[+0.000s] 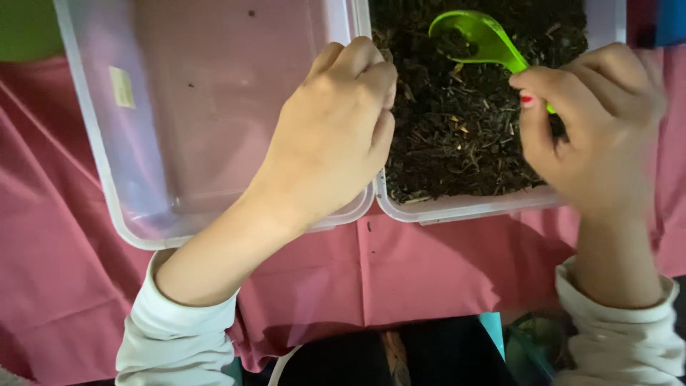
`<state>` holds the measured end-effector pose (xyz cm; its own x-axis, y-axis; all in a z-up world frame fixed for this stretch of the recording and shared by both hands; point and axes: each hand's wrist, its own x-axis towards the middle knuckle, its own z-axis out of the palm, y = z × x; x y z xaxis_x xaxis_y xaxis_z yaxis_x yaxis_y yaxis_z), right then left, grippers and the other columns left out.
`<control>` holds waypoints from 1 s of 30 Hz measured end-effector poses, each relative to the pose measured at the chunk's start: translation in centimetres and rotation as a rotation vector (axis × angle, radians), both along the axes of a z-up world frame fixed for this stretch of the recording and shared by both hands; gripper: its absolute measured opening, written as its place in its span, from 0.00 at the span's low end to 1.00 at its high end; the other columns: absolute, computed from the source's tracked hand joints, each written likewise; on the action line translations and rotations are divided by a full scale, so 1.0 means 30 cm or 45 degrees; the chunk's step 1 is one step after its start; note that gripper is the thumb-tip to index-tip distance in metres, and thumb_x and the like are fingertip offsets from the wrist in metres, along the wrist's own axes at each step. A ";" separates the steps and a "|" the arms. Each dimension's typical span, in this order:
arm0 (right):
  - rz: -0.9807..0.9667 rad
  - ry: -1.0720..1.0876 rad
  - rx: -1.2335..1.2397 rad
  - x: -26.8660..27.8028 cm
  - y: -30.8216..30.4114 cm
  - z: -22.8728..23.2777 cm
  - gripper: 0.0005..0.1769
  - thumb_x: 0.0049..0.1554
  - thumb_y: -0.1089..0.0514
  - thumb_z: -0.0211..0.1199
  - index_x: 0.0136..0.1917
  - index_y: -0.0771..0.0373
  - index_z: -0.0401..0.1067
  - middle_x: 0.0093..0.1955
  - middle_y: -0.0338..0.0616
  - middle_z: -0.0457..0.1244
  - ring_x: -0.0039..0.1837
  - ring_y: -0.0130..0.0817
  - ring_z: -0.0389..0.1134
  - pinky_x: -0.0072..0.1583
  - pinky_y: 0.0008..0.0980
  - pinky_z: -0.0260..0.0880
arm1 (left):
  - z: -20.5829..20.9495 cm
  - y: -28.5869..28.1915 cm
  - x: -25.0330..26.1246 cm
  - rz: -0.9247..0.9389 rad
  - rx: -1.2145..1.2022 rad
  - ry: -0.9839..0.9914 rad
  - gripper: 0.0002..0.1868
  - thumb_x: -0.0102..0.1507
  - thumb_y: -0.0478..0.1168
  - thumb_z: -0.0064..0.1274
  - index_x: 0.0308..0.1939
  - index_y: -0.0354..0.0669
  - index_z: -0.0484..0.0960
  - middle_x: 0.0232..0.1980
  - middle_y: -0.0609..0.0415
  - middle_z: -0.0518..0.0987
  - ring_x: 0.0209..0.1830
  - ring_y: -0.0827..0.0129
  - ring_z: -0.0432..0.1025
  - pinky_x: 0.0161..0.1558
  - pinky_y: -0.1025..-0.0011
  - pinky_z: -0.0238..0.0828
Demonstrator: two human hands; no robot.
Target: Sorting dried tea leaves by removing stems and moving leaves between containers using a spoon
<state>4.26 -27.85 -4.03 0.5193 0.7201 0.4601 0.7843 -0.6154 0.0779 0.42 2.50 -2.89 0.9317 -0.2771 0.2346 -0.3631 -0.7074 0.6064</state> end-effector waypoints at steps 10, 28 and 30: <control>0.237 -0.828 -0.336 0.159 0.208 0.070 0.06 0.76 0.54 0.82 0.56 0.47 0.86 0.39 0.25 0.64 0.44 0.24 0.62 0.47 0.22 0.53 | 0.014 -0.005 0.002 0.021 0.046 0.029 0.01 0.61 0.29 0.46 0.34 0.35 0.72 0.43 0.47 0.69 0.44 0.52 0.66 0.24 0.55 0.73; -0.134 -0.829 -0.399 0.346 0.263 -0.041 0.08 0.73 0.53 0.64 0.63 0.39 0.77 0.45 0.17 0.63 0.48 0.17 0.67 0.43 0.17 0.67 | -0.029 -0.015 -0.001 0.030 0.149 -0.080 0.06 0.59 0.33 0.50 0.39 0.39 0.78 0.48 0.48 0.73 0.49 0.53 0.68 0.27 0.54 0.76; -0.174 -0.361 -0.282 0.374 0.234 -0.072 0.02 0.72 0.55 0.65 0.57 0.50 0.74 0.48 0.39 0.64 0.44 0.41 0.68 0.41 0.38 0.65 | -0.027 -0.015 -0.006 0.016 0.189 -0.092 0.05 0.58 0.33 0.51 0.37 0.40 0.79 0.48 0.50 0.73 0.49 0.56 0.67 0.25 0.59 0.76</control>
